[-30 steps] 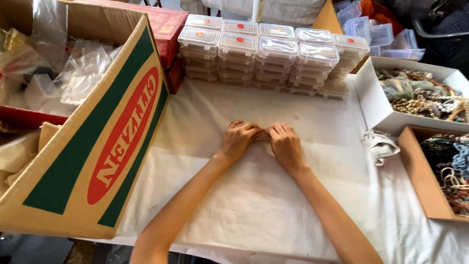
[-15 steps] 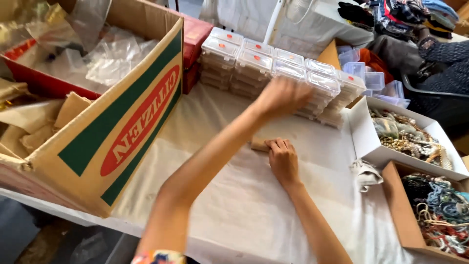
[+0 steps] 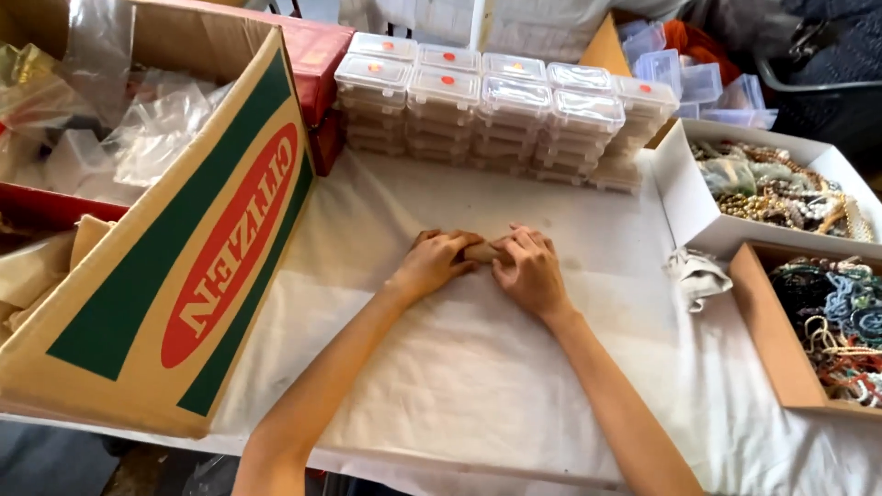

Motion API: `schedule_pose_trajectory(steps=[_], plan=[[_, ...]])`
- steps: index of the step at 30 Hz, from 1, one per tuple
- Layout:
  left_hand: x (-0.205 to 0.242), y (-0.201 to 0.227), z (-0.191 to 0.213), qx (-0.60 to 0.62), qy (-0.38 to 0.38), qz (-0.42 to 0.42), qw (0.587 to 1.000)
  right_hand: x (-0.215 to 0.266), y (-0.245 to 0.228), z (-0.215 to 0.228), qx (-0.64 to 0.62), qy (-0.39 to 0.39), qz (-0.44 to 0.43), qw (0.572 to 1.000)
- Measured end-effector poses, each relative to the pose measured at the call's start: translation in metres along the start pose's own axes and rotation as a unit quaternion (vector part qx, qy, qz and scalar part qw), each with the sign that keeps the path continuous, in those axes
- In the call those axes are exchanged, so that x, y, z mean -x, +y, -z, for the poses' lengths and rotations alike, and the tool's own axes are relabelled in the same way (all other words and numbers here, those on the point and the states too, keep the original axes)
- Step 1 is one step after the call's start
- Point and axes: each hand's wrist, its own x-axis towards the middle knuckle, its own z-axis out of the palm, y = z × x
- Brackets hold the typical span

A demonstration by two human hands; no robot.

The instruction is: Package items of jewelry into plastic bags and plastic boxes.

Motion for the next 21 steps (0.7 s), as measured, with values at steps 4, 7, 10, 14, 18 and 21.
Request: schedule_pose_trajectory(steps=[4, 7, 10, 14, 18, 21], plan=[[0.001, -0.003, -0.010, -0.018, 0.011, 0.007, 1.000, 0.001, 0.009, -0.001, -0.052, -0.041, -0.037, 0.997], [0.002, -0.005, -0.012, -0.016, 0.072, -0.032, 0.997, 0.000, 0.014, -0.003, -0.090, -0.082, -0.089, 0.989], [0.002, 0.009, 0.002, -0.036, 0.094, -0.032, 0.994, 0.008, 0.023, -0.013, -0.067, -0.075, -0.077, 0.992], [-0.001, 0.014, 0.007, 0.014, 0.025, 0.063, 0.998, 0.008, 0.028, -0.020, -0.148, -0.050, -0.155, 0.976], [-0.004, 0.015, 0.008, 0.149, -0.025, 0.209, 0.966, 0.000, 0.025, -0.015, -0.237, -0.012, -0.235, 0.943], [0.002, 0.007, -0.006, -0.116, 0.172, -0.043, 0.977, 0.010, 0.039, -0.029, -0.215, 0.010, -0.195, 0.957]])
